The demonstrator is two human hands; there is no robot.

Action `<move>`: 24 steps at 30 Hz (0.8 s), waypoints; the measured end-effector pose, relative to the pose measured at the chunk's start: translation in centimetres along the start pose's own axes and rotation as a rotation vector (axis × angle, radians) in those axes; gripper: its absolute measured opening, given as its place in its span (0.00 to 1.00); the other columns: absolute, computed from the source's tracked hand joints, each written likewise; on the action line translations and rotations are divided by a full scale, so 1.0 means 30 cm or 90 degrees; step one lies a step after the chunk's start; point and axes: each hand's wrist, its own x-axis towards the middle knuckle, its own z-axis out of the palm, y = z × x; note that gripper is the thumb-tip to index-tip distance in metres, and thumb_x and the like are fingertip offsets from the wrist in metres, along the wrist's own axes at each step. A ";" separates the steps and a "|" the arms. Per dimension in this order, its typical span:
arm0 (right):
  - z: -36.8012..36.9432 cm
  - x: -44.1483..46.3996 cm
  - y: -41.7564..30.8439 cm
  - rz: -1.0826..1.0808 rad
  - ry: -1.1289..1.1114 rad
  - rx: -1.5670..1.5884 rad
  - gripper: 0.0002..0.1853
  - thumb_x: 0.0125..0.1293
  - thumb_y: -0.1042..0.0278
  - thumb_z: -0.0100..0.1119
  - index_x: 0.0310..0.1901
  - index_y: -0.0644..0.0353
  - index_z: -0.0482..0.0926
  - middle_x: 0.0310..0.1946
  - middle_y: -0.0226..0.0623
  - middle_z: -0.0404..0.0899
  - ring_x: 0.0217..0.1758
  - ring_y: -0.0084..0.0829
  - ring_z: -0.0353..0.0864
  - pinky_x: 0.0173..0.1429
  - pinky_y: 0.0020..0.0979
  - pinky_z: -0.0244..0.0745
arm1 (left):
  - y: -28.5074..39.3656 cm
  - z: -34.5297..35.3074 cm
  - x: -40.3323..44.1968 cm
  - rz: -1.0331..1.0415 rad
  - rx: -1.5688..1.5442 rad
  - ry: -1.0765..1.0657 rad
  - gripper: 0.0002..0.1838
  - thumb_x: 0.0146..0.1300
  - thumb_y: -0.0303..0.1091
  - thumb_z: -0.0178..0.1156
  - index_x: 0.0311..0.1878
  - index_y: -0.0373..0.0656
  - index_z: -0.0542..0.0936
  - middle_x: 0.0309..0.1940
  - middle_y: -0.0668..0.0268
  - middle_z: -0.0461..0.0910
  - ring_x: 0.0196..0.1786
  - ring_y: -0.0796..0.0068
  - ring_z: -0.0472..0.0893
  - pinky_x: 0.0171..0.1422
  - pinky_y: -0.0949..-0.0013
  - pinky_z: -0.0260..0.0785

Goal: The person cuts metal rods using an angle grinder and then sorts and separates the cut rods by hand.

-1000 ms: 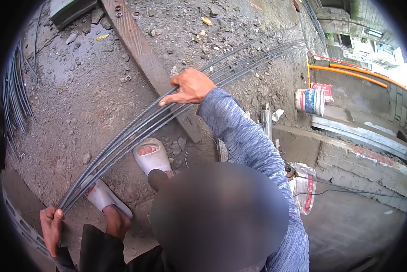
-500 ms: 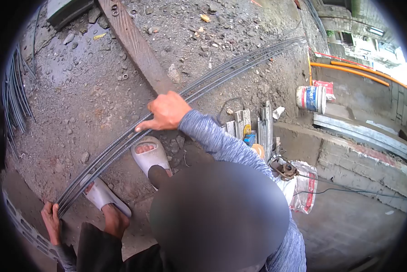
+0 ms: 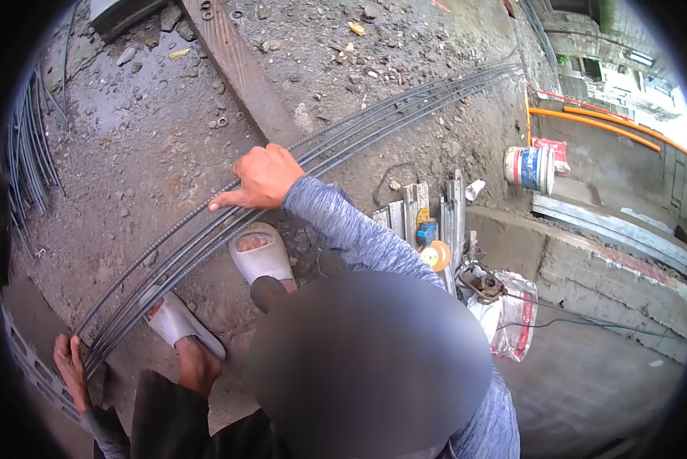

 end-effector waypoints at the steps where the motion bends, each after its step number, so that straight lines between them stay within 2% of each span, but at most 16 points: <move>1: -0.003 -0.004 -0.004 -0.003 0.013 -0.007 0.47 0.53 0.14 0.61 0.26 0.65 0.86 0.23 0.55 0.83 0.34 0.56 0.87 0.48 0.49 0.81 | -0.003 0.007 0.018 0.008 -0.012 -0.002 0.22 0.78 0.42 0.57 0.35 0.34 0.62 0.30 0.52 0.59 0.35 0.54 0.61 0.44 0.56 0.58; 6: 0.004 -0.076 -0.047 -0.003 0.014 -0.008 0.46 0.54 0.15 0.61 0.25 0.65 0.86 0.23 0.55 0.83 0.33 0.57 0.87 0.45 0.49 0.81 | -0.036 0.073 0.034 0.042 -0.066 -0.007 0.19 0.78 0.40 0.57 0.37 0.34 0.65 0.31 0.53 0.60 0.36 0.52 0.63 0.46 0.57 0.59; 9: 0.026 -0.060 -0.038 -0.010 -0.003 0.014 0.47 0.53 0.14 0.60 0.26 0.65 0.87 0.23 0.54 0.83 0.34 0.57 0.87 0.46 0.50 0.81 | -0.035 0.032 -0.031 0.011 -0.022 -0.058 0.18 0.78 0.38 0.58 0.39 0.34 0.65 0.33 0.53 0.60 0.38 0.52 0.64 0.47 0.58 0.60; 12: 0.074 0.007 -0.008 -0.031 0.044 0.023 0.48 0.52 0.13 0.60 0.27 0.65 0.88 0.23 0.54 0.83 0.35 0.57 0.87 0.48 0.52 0.81 | -0.006 -0.004 -0.022 -0.045 -0.058 -0.091 0.18 0.78 0.38 0.58 0.39 0.34 0.65 0.33 0.53 0.61 0.38 0.54 0.63 0.46 0.60 0.60; 15: 0.047 0.036 0.003 -0.009 0.029 0.014 0.48 0.51 0.13 0.61 0.28 0.65 0.88 0.25 0.53 0.84 0.36 0.56 0.88 0.49 0.52 0.81 | 0.033 -0.015 -0.013 0.011 -0.009 0.043 0.19 0.79 0.38 0.58 0.37 0.35 0.64 0.32 0.56 0.59 0.37 0.57 0.61 0.45 0.61 0.59; 16: 0.042 0.036 0.004 -0.008 0.022 0.027 0.48 0.51 0.13 0.61 0.28 0.65 0.88 0.25 0.54 0.84 0.36 0.56 0.88 0.49 0.52 0.81 | 0.054 -0.032 -0.010 0.028 -0.020 0.050 0.19 0.78 0.37 0.57 0.34 0.34 0.64 0.28 0.59 0.57 0.34 0.71 0.59 0.40 0.61 0.58; 19: 0.012 0.053 0.035 -0.007 0.029 0.048 0.47 0.51 0.13 0.61 0.28 0.65 0.87 0.25 0.54 0.84 0.37 0.56 0.87 0.48 0.52 0.81 | 0.070 -0.070 0.010 -0.060 -0.051 -0.042 0.16 0.78 0.36 0.58 0.37 0.32 0.69 0.28 0.61 0.63 0.36 0.72 0.64 0.44 0.63 0.63; 21: 0.048 0.068 0.045 -0.018 0.042 0.073 0.47 0.52 0.14 0.62 0.27 0.65 0.87 0.24 0.55 0.83 0.36 0.56 0.87 0.47 0.51 0.81 | 0.218 -0.066 0.050 -0.078 -0.173 -0.068 0.14 0.77 0.35 0.59 0.42 0.31 0.75 0.32 0.61 0.71 0.40 0.72 0.69 0.49 0.67 0.66; 22: 0.069 0.083 0.044 -0.004 0.034 0.061 0.47 0.52 0.14 0.62 0.27 0.65 0.86 0.24 0.55 0.83 0.35 0.56 0.87 0.46 0.52 0.81 | 0.257 -0.039 0.071 -0.069 -0.169 -0.085 0.13 0.75 0.34 0.60 0.47 0.30 0.79 0.37 0.57 0.79 0.44 0.69 0.76 0.54 0.67 0.69; 23: 0.084 0.096 0.048 0.001 0.023 0.053 0.46 0.53 0.15 0.62 0.27 0.65 0.86 0.23 0.56 0.82 0.34 0.57 0.86 0.45 0.52 0.81 | 0.329 -0.012 0.093 -0.029 -0.106 -0.047 0.16 0.74 0.37 0.63 0.49 0.29 0.81 0.40 0.50 0.81 0.45 0.60 0.80 0.55 0.62 0.71; 24: 0.100 0.115 0.051 -0.002 -0.001 0.053 0.43 0.56 0.18 0.63 0.27 0.65 0.86 0.23 0.56 0.82 0.32 0.55 0.86 0.43 0.52 0.81 | 0.371 0.010 0.115 -0.041 -0.075 -0.064 0.17 0.74 0.38 0.62 0.49 0.30 0.82 0.39 0.49 0.83 0.42 0.58 0.81 0.54 0.61 0.72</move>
